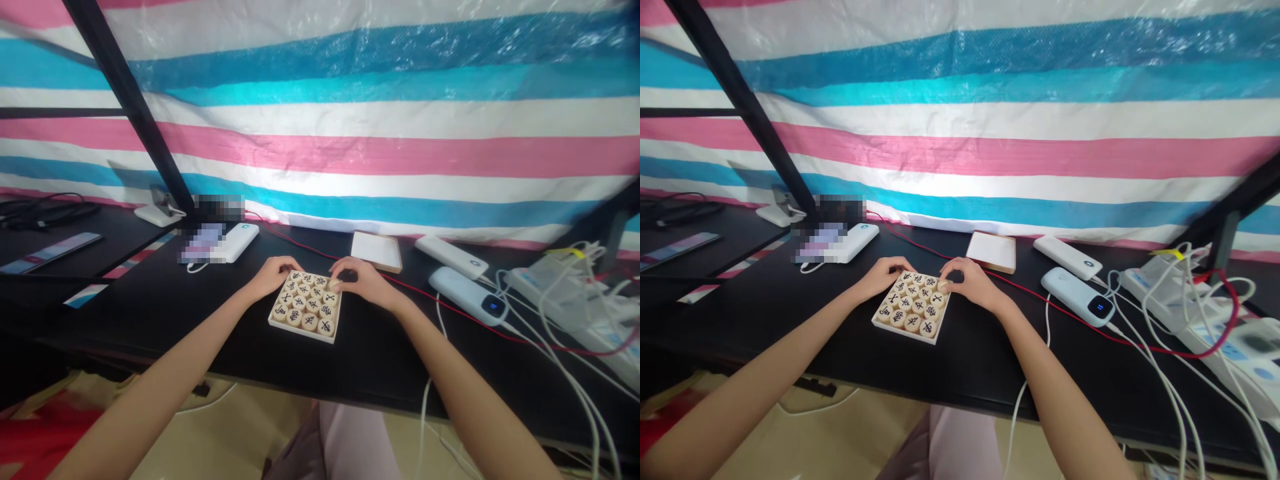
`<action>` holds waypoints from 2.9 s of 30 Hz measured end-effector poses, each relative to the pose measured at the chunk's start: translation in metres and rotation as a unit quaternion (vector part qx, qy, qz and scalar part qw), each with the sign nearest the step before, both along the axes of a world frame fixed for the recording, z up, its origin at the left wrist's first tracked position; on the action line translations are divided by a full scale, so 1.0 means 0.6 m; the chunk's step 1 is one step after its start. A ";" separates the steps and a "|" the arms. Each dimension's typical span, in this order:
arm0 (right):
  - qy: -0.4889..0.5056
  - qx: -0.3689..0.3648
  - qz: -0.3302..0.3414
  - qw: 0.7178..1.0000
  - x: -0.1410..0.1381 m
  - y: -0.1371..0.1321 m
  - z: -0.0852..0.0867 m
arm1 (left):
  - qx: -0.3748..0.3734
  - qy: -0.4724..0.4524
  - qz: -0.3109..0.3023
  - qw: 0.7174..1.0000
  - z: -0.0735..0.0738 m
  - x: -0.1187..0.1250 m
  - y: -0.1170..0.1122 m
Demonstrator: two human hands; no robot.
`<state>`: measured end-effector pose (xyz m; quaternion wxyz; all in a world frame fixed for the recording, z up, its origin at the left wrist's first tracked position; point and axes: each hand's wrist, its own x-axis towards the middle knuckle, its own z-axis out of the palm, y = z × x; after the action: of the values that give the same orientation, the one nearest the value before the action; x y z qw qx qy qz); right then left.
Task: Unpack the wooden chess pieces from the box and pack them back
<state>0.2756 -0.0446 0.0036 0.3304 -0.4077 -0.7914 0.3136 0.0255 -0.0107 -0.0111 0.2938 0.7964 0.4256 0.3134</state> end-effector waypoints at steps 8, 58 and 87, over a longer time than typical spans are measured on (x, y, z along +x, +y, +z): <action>0.118 -0.087 -0.116 0.982 -0.002 0.039 -0.050 | -0.030 -0.029 -0.010 0.999 -0.006 -0.004 0.011; 0.022 -0.127 -0.230 0.965 0.018 0.025 -0.021 | -0.058 -0.004 -0.022 0.998 0.000 -0.002 0.006; -0.081 0.094 -0.077 0.989 0.011 -0.016 0.029 | -0.154 -0.035 -0.171 0.973 0.005 -0.009 0.000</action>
<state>0.2822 -0.0543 0.0211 0.3250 -0.4587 -0.8077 0.1777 0.0201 -0.0105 -0.0083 0.4771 0.7908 0.3161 0.2170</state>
